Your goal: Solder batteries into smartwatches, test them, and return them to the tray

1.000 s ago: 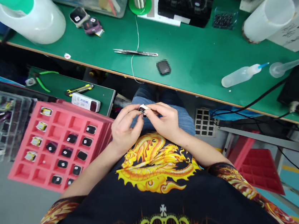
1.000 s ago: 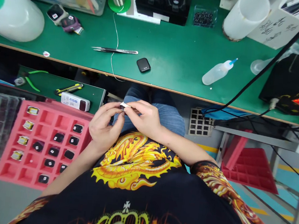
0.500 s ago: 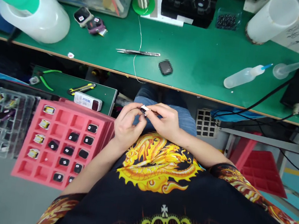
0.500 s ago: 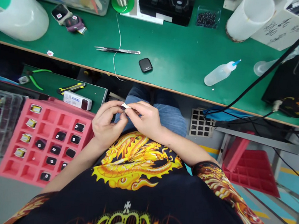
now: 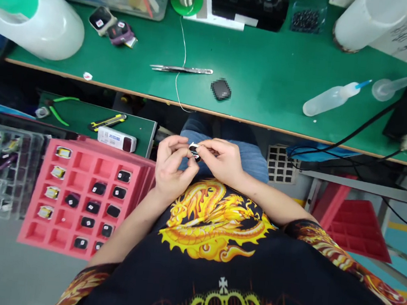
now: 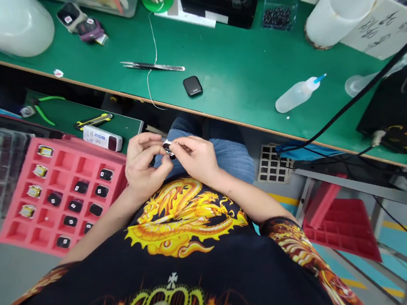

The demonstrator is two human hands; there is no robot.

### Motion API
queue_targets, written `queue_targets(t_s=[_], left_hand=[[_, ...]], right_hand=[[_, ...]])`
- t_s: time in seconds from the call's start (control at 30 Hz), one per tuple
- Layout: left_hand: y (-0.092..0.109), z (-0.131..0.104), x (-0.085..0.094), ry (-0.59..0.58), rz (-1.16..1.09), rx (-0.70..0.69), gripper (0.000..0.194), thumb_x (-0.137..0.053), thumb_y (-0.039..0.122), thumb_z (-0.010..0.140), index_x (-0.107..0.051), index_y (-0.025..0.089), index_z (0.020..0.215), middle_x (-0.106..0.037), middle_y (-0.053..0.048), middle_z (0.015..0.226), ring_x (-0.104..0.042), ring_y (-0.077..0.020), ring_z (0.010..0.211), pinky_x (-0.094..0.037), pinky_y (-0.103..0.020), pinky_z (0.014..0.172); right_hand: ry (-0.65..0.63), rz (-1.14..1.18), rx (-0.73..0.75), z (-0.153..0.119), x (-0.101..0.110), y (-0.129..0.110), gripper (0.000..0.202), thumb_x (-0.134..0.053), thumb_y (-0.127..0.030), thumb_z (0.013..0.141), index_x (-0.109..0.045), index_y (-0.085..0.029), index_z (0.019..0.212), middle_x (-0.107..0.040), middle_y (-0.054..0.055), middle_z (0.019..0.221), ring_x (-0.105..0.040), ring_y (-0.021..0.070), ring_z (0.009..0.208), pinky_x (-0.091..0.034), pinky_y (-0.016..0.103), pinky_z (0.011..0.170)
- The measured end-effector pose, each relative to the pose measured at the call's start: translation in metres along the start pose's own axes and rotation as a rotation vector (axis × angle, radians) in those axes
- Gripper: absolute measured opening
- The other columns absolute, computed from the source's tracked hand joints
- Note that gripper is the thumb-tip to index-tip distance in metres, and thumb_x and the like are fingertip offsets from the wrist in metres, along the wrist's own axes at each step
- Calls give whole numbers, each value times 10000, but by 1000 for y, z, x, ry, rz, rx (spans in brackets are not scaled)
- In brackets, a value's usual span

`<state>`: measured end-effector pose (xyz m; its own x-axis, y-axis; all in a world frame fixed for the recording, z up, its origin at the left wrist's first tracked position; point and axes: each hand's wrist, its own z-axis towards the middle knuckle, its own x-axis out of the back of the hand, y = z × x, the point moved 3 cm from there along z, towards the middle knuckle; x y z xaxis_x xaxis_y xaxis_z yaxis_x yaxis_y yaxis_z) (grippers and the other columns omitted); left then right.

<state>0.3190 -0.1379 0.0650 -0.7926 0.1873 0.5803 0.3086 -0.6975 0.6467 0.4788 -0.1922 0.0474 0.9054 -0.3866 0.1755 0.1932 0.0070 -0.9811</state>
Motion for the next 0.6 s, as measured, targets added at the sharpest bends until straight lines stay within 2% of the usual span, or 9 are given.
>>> queue_targets(t_s=[0.13,0.4,0.6], left_hand=[[2,0,1,-7,-25,8,235,-696,33,865,-691,218,1008,-622,-94,1251,-717,-243,1111,-653,-437,936],[2,-1,6,-5,-35,126,205,-782,135,894,-742,238,1067,-638,-87,1219,-700,-256,1153,-639,-460,990],[5,2,9,-88,3,119,120,-747,142,935,-733,224,1022,-653,-100,1245,-715,-258,1178,-647,-460,986]], right_hand=[[-6,40,-52,0,1,4,181,-714,-306,994,-830,-190,918,-782,20,834,-698,120,712,-544,241,668],[-24,90,-79,0,1,4,196,-715,-332,997,-841,-192,944,-789,25,862,-707,124,729,-552,241,671],[-51,4,-39,0,3,2,196,-702,-323,1013,-846,-204,955,-817,32,904,-720,125,747,-555,245,690]])
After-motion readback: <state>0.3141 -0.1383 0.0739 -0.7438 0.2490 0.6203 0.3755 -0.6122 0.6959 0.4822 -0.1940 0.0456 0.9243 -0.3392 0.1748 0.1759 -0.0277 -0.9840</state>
